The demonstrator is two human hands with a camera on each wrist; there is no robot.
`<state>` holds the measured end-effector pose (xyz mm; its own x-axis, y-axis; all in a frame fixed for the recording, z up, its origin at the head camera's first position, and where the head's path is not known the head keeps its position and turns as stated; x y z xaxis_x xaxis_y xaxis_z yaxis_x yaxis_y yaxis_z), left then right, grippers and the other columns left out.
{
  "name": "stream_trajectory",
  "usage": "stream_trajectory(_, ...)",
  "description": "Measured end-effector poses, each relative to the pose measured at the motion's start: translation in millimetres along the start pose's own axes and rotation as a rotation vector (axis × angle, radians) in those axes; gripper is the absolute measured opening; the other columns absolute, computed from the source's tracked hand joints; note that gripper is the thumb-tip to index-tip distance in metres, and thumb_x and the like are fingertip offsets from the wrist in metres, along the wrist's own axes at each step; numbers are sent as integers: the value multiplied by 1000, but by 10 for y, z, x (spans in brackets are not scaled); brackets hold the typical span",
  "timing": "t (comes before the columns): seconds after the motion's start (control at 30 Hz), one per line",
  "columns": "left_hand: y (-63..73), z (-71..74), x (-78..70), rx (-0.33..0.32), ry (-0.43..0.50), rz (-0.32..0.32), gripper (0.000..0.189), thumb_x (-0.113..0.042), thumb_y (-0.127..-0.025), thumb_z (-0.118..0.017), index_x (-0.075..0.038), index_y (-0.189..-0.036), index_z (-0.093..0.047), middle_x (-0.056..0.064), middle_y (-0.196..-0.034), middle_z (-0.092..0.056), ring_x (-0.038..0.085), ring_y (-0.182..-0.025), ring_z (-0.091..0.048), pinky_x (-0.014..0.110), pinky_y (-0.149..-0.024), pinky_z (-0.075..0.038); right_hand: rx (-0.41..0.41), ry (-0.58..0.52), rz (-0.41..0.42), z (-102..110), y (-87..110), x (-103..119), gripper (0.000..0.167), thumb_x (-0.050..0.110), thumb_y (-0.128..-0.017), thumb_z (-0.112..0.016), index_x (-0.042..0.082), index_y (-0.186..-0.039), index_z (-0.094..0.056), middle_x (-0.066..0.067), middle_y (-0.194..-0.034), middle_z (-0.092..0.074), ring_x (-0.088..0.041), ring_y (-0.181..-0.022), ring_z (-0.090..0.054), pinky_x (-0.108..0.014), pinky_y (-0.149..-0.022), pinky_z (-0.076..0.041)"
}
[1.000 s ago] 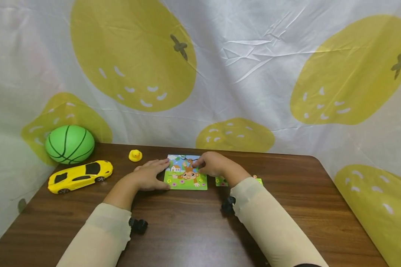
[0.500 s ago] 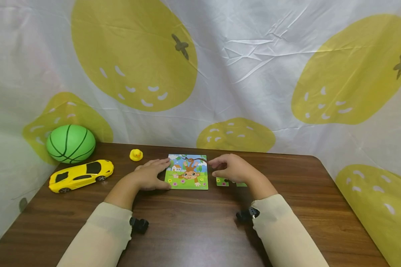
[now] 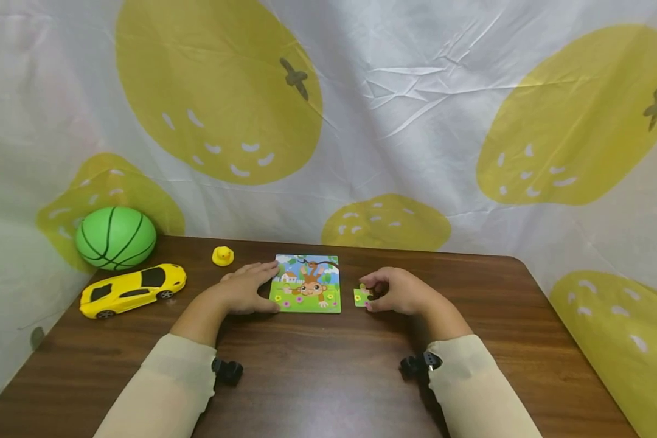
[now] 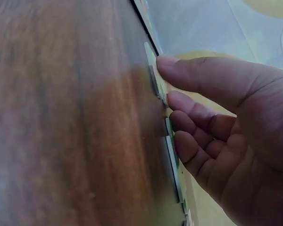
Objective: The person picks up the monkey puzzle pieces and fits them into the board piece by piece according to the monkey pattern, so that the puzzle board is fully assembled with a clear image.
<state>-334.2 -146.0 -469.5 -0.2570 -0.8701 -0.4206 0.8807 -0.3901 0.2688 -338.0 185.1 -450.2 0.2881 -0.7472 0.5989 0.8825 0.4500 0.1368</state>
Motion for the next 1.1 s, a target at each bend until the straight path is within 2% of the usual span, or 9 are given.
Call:
stream_trajectory(0.17, -2, -8, 2, -4, 1, -1, 100, -58, -90, -75, -22, -171, -29, 2, -181, -21, 42, -167, -16, 79, -124, -19, -4, 20, -14, -17, -9, -19, 52, 17, -82, -93, 11, -131, -76, -2, -115, -76, -21, -111, -68, -46, -102, -57)
stream_trajectory(0.4, 0, -13, -3, -5, 3, -11, 101, -58, -90, -75, -22, -172, -28, 3, -181, -21, 44, -167, -16, 81, -124, -17, -6, 44, -37, -30, -18, -3, 43, 15, -81, -93, 13, -121, -79, -1, -110, -76, -20, -108, -68, -46, -101, -57)
stream_trajectory(0.57, 0, -5, -5, -4, 0, -11, 101, -58, -90, -75, -22, -172, -28, 3, -181, -21, 44, -167, -16, 80, -124, -17, -15, 70, -37, -23, -23, 37, 40, 15, -80, -92, 12, -118, -80, -1, -107, -77, -18, -102, -68, -42, -96, -58)
stream_trajectory(0.7, 2, -3, -5, -2, 0, -10, 101, -58, -90, -75, -22, -172, -28, 3, -181, -21, 44, -167, -16, 80, -124, -17, -27, 72, -15, -14, -14, 76, 40, 15, -81, -91, 11, -119, -80, -1, -107, -77, -17, -100, -67, -40, -94, -58)
stream_trajectory(0.83, 5, -2, -4, -2, 0, -6, 101, -58, -90, -75, -22, -171, -29, 2, -181, -21, 43, -167, -16, 80, -124, -18, -52, 63, 42, -5, -10, 136, 42, 18, -85, -89, 12, -125, -79, -1, -114, -77, -17, -103, -67, -39, -94, -58)
stream_trajectory(1.1, 15, 8, -8, 2, -1, -4, 100, -58, -90, -74, -22, -171, -29, 1, -182, -21, 42, -167, -16, 79, -124, -20, -65, -52, 120, -40, -65, 352, 48, 21, -85, -89, 13, -131, -77, 0, -115, -77, -15, -101, -66, -33, -87, -56)
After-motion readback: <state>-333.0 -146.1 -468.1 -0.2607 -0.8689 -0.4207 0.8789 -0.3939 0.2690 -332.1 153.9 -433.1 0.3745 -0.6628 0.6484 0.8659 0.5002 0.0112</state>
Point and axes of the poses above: each hand's wrist, its own y-axis away from the middle knuckle, its own z-axis out of the back of the hand, x = y × z, the point moved 6 cm from there along -y, towards the middle knuckle
